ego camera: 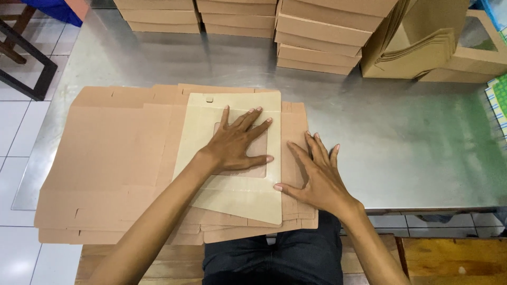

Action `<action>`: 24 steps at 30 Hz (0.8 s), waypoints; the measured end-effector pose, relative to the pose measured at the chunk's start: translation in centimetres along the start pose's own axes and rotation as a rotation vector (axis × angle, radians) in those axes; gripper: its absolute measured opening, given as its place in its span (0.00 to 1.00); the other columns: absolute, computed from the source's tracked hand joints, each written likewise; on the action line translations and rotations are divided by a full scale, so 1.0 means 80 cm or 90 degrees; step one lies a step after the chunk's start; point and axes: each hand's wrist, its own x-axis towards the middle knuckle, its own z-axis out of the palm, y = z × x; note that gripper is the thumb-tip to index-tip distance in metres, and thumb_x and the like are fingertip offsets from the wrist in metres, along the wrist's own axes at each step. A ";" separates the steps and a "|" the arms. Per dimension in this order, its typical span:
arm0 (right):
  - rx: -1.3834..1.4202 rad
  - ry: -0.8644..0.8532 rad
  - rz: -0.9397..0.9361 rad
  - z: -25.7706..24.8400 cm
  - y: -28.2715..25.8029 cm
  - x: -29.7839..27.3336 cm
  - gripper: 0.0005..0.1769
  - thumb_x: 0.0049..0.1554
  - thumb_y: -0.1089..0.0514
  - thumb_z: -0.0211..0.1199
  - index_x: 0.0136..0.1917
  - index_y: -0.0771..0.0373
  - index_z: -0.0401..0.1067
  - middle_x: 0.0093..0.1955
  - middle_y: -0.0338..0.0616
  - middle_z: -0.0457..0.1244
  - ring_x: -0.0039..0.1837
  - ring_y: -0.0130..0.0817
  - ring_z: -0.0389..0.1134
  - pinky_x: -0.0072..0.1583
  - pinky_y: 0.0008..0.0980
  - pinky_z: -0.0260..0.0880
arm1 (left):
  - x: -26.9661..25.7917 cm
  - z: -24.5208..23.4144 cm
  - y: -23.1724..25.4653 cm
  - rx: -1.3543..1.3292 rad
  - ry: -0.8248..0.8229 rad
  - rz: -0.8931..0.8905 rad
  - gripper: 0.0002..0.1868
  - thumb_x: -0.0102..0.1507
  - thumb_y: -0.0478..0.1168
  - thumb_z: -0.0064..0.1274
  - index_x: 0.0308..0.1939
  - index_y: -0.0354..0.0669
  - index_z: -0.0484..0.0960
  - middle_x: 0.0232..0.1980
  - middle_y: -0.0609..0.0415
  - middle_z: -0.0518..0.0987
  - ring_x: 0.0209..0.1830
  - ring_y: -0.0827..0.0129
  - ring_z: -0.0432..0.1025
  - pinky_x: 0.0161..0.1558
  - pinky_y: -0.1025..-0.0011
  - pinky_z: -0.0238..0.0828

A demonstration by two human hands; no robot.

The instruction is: The person assembles flat cardboard boxes with clear plastic windows. They fold the cardboard along pre-scored lines, tuck flaps into slots, and press edges to secure the structure. The process is repeated for multiple units on a metal worktable.

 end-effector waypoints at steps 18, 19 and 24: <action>-0.051 0.127 -0.009 -0.016 0.046 0.074 0.30 0.55 0.50 0.65 0.70 0.53 0.68 0.74 0.56 0.53 0.78 0.62 0.49 0.73 0.76 0.35 | 0.015 0.013 0.026 0.005 0.017 -0.035 0.65 0.45 0.82 0.54 0.78 0.56 0.57 0.82 0.47 0.53 0.82 0.58 0.47 0.76 0.37 0.15; -0.061 0.158 0.002 -0.016 0.057 0.094 0.29 0.55 0.49 0.65 0.69 0.54 0.69 0.72 0.54 0.54 0.76 0.58 0.52 0.73 0.72 0.43 | 0.015 0.013 0.026 -0.006 0.012 -0.039 0.65 0.44 0.82 0.55 0.78 0.56 0.57 0.82 0.47 0.53 0.82 0.59 0.47 0.76 0.36 0.15; -0.016 0.208 0.024 -0.014 0.081 0.160 0.31 0.54 0.42 0.68 0.66 0.56 0.70 0.67 0.51 0.54 0.73 0.53 0.51 0.72 0.66 0.45 | 0.016 0.012 0.027 -0.010 0.016 -0.039 0.65 0.44 0.82 0.56 0.78 0.56 0.59 0.82 0.47 0.54 0.82 0.57 0.47 0.75 0.36 0.16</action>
